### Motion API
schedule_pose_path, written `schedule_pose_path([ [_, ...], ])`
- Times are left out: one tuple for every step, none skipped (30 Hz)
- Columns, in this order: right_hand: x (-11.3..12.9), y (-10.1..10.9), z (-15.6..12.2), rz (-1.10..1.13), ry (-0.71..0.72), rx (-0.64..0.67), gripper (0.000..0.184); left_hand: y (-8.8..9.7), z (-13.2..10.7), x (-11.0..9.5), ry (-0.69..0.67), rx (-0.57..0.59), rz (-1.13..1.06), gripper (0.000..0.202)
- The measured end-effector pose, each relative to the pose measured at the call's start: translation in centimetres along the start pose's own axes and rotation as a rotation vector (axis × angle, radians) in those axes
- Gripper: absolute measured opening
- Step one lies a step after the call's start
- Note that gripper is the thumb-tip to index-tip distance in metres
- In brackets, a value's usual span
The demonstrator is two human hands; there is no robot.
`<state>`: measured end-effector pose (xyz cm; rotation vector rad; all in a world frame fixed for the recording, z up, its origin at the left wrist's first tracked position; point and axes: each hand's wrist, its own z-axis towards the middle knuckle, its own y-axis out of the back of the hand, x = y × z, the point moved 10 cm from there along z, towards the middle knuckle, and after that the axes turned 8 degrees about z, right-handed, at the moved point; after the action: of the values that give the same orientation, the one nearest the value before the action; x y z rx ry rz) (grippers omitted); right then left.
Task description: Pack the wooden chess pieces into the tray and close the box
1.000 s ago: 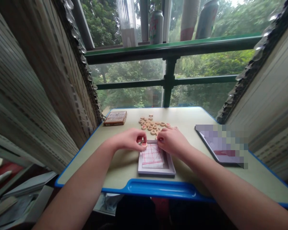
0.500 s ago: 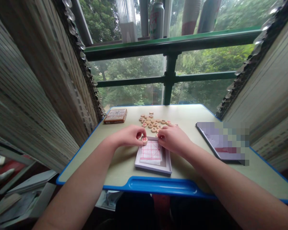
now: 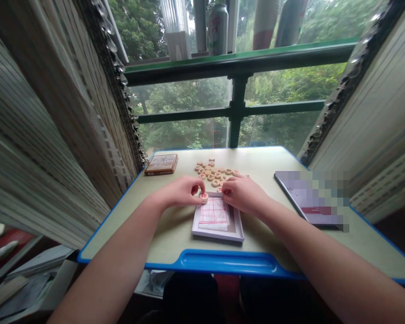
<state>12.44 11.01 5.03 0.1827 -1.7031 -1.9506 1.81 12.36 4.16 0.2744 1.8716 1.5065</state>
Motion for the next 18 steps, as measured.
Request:
schedule_pose_path([
  [0.0,0.0,0.0,0.002,0.002,0.003,0.017,0.0,0.0,0.1,-0.001,-0.004,-0.006,0.031],
  [0.0,0.0,0.0,0.003,0.003,0.007,0.016,0.1,0.0,0.1,-0.002,-0.009,-0.01,0.033],
  [0.0,0.0,0.0,0.003,0.001,0.012,0.016,0.2,0.0,0.1,-0.005,-0.014,-0.012,0.034],
  [0.0,0.0,0.0,0.003,-0.003,0.017,0.016,0.2,0.0,0.1,-0.007,-0.016,-0.011,0.035],
  [-0.1,-0.1,0.0,0.004,-0.008,0.025,0.016,0.2,0.0,0.0,-0.009,-0.017,-0.009,0.036],
  [-0.2,-0.1,0.0,0.005,-0.013,0.033,0.016,0.3,0.0,-0.1,-0.011,-0.017,-0.009,0.036],
  [-0.3,-0.2,0.0,0.009,-0.015,0.037,0.016,0.2,0.0,-0.1,-0.011,-0.014,-0.012,0.036],
  [-0.3,-0.2,0.0,0.014,-0.013,0.035,0.016,0.2,0.0,-0.2,-0.012,-0.011,-0.018,0.035],
  [-0.4,-0.1,0.1,0.023,-0.01,0.025,0.016,0.2,0.0,-0.2,-0.013,-0.01,-0.024,0.035],
  [-0.5,0.1,0.1,0.033,-0.009,0.011,0.016,0.1,0.0,-0.3,-0.017,-0.012,-0.03,0.034],
  [-0.7,0.3,0.0,0.042,-0.013,-0.007,0.017,0.1,0.1,-0.3,-0.022,-0.017,-0.036,0.033],
  [-0.9,0.6,0.0,0.051,-0.022,-0.024,0.019,0.1,0.2,-0.3,-0.027,-0.023,-0.041,0.033],
  [-1.1,0.9,0.0,0.062,-0.034,-0.037,0.021,0.1,0.3,-0.2,-0.029,-0.031,-0.046,0.034],
  [-1.5,1.2,0.0,0.074,-0.05,-0.047,0.023,0.2,0.4,-0.1,-0.024,-0.046,-0.05,0.035],
  [-1.8,1.5,0.0,0.088,-0.069,-0.059,0.025,0.3,0.5,0.2,-0.011,-0.065,-0.052,0.036],
  [-2.3,1.8,0.0,0.102,-0.092,-0.078,0.026,0.4,0.7,0.6,0.01,-0.087,-0.048,0.038],
  [-2.9,2.2,0.1,0.114,-0.122,-0.104,0.027,0.5,0.8,1.0,0.033,-0.105,-0.038,0.039],
  [-3.7,2.6,0.0,0.118,-0.161,-0.137,0.027,0.4,0.9,1.4,0.053,-0.114,-0.024,0.039],
])
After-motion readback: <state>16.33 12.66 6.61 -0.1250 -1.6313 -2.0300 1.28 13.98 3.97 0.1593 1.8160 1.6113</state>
